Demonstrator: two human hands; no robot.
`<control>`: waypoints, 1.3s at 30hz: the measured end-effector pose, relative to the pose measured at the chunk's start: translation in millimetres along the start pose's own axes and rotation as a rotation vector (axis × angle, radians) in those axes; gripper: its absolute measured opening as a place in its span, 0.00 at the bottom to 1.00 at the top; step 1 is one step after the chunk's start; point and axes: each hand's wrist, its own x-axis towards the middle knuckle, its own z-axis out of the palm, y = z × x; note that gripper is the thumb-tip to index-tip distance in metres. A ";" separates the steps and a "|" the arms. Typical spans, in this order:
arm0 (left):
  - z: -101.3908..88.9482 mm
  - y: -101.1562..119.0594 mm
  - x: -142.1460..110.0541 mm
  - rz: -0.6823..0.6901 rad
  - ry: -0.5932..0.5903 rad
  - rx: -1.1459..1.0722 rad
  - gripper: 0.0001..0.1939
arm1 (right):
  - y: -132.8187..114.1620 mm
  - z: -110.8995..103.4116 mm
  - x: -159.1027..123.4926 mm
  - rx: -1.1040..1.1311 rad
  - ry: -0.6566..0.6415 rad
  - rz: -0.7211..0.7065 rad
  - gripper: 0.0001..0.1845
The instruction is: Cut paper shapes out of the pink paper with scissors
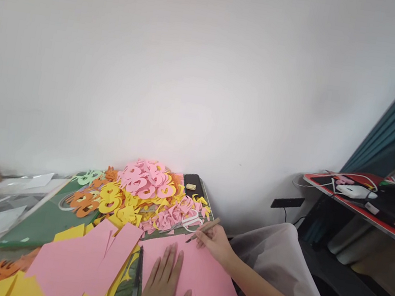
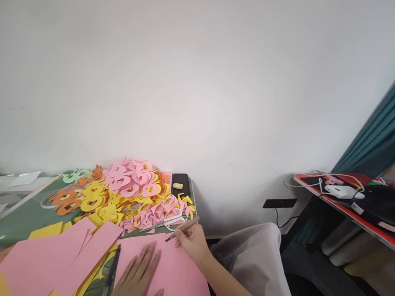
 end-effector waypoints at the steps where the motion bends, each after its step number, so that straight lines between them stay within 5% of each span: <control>1: -0.2 0.5 -0.4 -0.008 0.005 -0.008 0.33 | -2.1 -0.6 -1.1 0.004 0.005 -0.006 0.22; 14: 1.1 0.5 -1.1 -0.006 0.036 -0.029 0.32 | 5.2 -12.6 -76.4 0.015 -0.130 0.228 0.18; 39: -3.0 -5.4 1.5 -0.045 -0.136 -0.150 0.35 | 8.8 -8.6 -72.3 0.018 -0.108 0.146 0.18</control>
